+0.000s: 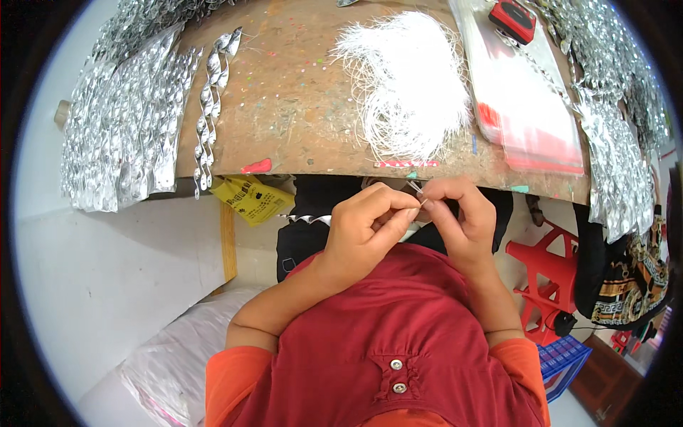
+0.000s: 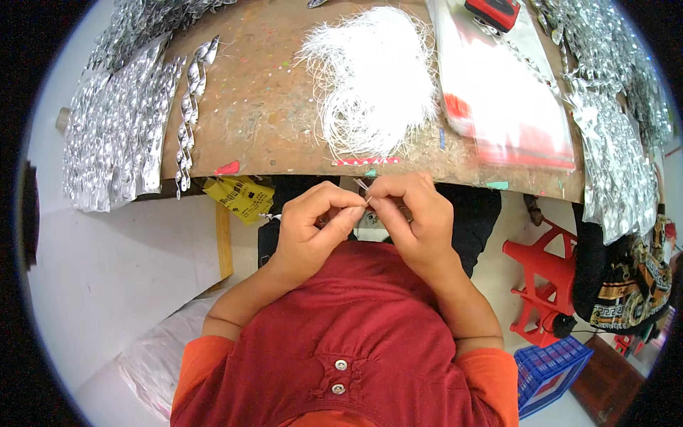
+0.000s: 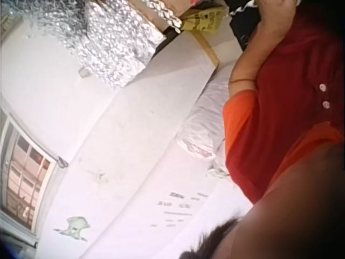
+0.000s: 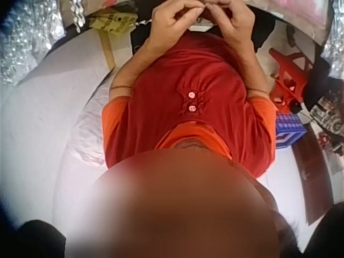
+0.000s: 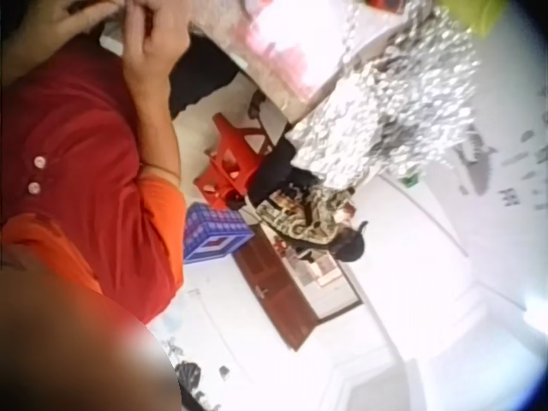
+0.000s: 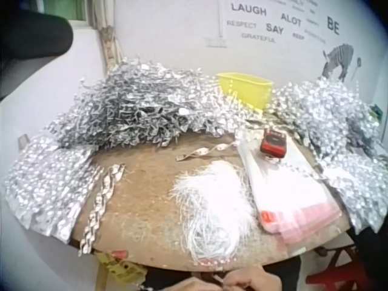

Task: The person is packaging silver tinsel decorations into plastic bags and assembling small components with string.

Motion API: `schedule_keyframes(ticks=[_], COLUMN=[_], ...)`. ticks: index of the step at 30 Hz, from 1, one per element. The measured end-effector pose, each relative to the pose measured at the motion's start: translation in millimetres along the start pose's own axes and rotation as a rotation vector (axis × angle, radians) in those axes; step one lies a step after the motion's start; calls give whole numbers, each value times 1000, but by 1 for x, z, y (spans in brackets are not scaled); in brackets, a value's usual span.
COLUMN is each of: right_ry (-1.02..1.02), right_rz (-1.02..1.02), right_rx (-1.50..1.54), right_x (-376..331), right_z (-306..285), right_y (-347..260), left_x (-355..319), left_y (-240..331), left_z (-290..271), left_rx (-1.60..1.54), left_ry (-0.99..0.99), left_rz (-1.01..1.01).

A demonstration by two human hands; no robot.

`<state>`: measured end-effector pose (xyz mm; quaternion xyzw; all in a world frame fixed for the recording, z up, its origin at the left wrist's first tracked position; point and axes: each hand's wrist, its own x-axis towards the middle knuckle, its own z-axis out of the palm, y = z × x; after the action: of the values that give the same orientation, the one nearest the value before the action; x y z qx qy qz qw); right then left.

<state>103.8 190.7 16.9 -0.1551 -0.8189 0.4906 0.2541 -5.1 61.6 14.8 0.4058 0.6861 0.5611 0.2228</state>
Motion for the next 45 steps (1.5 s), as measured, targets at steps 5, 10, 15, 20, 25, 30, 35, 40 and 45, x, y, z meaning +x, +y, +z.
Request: schedule_keyframes(ticks=[5,10,15,20,25,30,35,40,45], right_ry=[6,-102,-108,-113,-143,-151,-142,-116,-122], right_rz=[324,356,372,359,329,352,212,34,-162], right_rx=[623,819,762,715,679,676,300,-37,-208], right_x=[-1,0,0,-1,-1,-2,4,13,15], right_z=[4,4,3,2,1,-2,-11,-5,-3], right_y=[1,10,11,13,16,9,3,-11,0], left_x=[-2,-2,-1,1,2,4,1,1,0], left_y=[-6,-9,-8,-8,-8,-3,-8,-6,-9], left_z=[2,2,3,1,2,0,3,4,5], left_rx=[-420,-409,-557,-620,-732,-758,-339,-35,-259], left_ry=[-64,-42,-20,-67,-68,-49,-41,-27,-29], left_rz=[-213,-224,-303,-356,-418,-499,-274,-111,-270])
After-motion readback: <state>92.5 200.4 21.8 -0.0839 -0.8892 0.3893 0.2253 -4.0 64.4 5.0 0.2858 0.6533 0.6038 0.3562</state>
